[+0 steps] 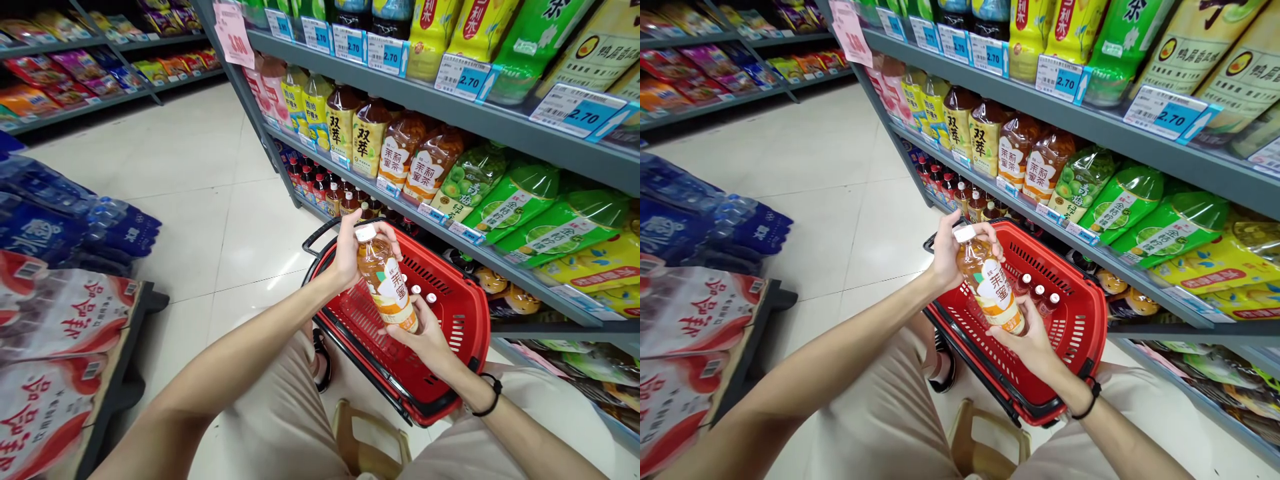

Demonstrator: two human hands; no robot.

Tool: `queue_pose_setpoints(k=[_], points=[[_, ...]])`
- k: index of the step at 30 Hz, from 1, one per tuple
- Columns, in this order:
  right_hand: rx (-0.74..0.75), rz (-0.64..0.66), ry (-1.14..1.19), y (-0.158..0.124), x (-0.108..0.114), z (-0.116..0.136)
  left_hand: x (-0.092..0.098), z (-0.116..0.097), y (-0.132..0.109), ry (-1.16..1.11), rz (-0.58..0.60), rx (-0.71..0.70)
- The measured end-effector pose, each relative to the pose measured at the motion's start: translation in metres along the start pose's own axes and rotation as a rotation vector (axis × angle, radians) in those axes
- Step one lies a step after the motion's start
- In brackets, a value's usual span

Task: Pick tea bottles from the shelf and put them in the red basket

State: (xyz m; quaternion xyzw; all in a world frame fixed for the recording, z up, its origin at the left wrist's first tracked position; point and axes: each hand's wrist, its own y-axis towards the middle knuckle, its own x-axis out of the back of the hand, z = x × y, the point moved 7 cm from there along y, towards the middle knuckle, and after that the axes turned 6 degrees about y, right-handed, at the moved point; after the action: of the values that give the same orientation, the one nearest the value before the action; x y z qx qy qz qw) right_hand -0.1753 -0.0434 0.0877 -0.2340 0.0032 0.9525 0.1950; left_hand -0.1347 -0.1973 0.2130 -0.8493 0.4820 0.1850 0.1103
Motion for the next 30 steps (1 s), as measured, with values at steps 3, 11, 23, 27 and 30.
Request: queue_pose_setpoints(k=[3,11,23,27,30], points=[[-0.009,0.035,0.042,0.001,0.000,-0.001,0.001,0.001,0.000,0.008,0.004,-0.005],[-0.107,0.163,0.240,-0.002,-0.010,0.006,0.002,-0.004,0.001,0.068,0.024,-0.049],[-0.103,0.255,0.325,-0.005,-0.017,0.011,-0.004,-0.006,0.000,0.059,0.082,-0.077],[-0.099,0.277,0.339,-0.005,-0.018,0.012,-0.004,-0.005,0.001,0.060,0.057,-0.090],[-0.114,0.285,0.329,-0.006,-0.016,0.010,-0.004,-0.005,0.000,0.062,0.052,-0.100]])
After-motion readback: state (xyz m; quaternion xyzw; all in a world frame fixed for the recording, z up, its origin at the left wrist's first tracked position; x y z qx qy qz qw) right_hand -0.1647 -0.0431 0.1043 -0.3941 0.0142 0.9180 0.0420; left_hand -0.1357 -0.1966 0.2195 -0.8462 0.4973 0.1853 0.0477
